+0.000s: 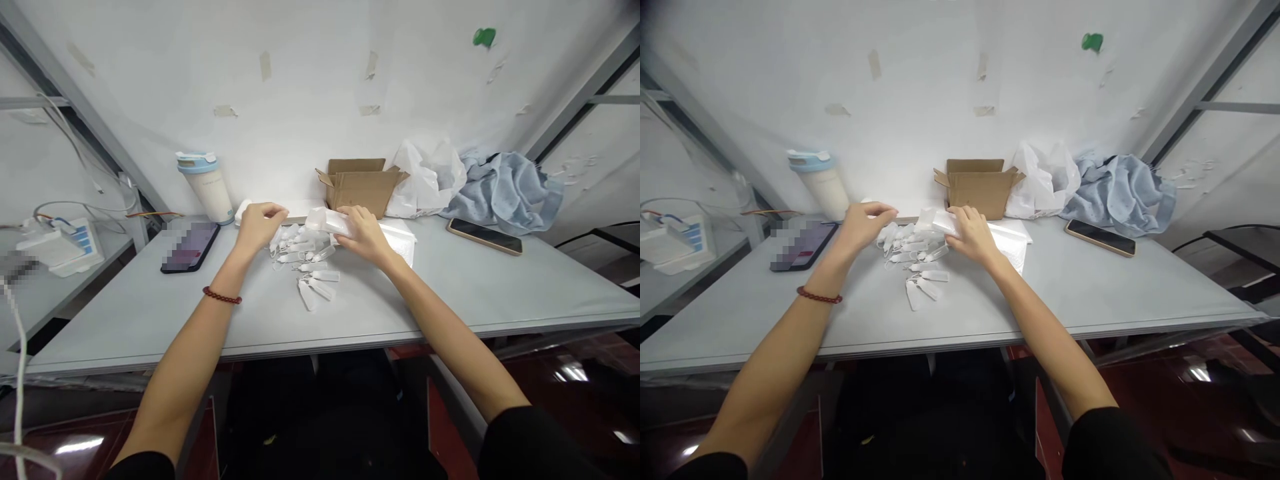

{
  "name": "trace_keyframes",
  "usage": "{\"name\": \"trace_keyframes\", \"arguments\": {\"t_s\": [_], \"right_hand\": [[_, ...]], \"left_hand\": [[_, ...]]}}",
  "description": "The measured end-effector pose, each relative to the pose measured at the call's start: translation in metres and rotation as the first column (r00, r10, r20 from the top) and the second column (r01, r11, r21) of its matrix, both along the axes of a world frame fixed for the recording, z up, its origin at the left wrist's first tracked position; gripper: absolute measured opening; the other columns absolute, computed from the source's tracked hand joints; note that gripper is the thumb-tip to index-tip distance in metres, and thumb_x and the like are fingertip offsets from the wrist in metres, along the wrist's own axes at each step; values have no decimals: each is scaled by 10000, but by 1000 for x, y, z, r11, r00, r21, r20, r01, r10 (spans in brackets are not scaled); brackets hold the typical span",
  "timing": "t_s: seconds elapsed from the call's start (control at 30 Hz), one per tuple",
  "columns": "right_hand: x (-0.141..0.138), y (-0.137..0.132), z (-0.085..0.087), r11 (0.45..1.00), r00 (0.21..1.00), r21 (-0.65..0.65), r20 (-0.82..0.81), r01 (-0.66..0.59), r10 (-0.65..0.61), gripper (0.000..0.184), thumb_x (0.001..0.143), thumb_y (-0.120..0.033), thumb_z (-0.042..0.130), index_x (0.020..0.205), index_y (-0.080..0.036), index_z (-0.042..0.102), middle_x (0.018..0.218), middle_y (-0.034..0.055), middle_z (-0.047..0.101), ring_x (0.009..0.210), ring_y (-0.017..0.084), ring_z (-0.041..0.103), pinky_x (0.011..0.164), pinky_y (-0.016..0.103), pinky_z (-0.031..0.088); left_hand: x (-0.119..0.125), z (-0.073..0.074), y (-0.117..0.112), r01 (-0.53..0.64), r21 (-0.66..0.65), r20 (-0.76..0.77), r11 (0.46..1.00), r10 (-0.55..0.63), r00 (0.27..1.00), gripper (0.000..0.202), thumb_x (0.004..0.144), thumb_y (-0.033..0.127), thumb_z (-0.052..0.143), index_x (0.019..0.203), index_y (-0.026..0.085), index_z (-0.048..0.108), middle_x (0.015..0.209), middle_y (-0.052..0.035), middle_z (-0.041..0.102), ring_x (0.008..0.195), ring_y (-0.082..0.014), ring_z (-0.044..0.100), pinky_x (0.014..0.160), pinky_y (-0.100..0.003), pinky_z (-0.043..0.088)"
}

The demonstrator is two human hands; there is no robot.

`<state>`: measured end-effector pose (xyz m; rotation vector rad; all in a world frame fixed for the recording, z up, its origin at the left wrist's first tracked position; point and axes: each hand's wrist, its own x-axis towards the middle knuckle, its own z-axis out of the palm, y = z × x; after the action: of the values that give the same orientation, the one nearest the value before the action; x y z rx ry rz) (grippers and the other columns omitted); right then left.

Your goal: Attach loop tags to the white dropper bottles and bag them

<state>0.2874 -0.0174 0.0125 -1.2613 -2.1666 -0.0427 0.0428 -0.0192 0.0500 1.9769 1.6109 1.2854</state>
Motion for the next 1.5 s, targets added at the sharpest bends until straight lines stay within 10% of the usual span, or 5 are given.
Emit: {"name": "trace_keyframes", "arguments": {"t_s": [0.2, 0.7, 1.0, 1.2, 1.5], "right_hand": [[2, 0, -1, 1000, 1000, -11, 8, 10, -10, 500, 798, -313, 578, 1275, -176, 512, 1216, 152, 587, 1123, 344, 493, 916, 480, 402], [5, 1, 1, 1000, 1000, 9, -18, 2, -2, 483, 801, -311, 576, 1266, -195, 517, 1185, 145, 601, 1105, 347, 502, 904, 485, 413], [6, 2, 1, 999, 1000, -33, 7, 5, -5, 493, 806, -320, 588, 1269, -164, 522, 1218, 157, 596, 1125, 346, 504, 921, 485, 414], [5, 3, -3, 999, 1000, -42, 23, -18, 19, 484, 810, -326, 594, 1269, -187, 524, 1213, 152, 597, 1127, 348, 507, 914, 488, 421], [-1, -2, -3, 994, 994, -28, -31, -104, 103, 496, 785, -304, 633, 1260, -190, 543, 1171, 130, 629, 1098, 317, 552, 919, 466, 446]], "left_hand": [[-19, -10, 14, -85, -131, -290, 988, 44, 956, 210, 711, 256, 632, 853, 158, 752, 894, -84, 755, 879, -254, 677, 837, -329, 497], [-4, -35, 18, 31, -119, -388, 992, -75, 919, 169, 667, 173, 574, 724, 183, 732, 688, -77, 709, 690, -255, 647, 658, -320, 463], [-9, -9, 10, 124, -140, 43, 982, -119, 992, 107, 676, 272, 650, 642, 176, 681, 569, -30, 648, 537, -170, 578, 509, -262, 434], [-7, 0, 8, 162, 28, 392, 986, -160, 906, 137, 660, 281, 707, 677, 148, 677, 549, -21, 622, 485, -131, 552, 443, -232, 421], [13, -14, 1, 266, 7, 158, 964, -263, 952, 145, 712, 314, 675, 694, 174, 711, 657, -34, 686, 624, -175, 619, 625, -295, 493]]}}
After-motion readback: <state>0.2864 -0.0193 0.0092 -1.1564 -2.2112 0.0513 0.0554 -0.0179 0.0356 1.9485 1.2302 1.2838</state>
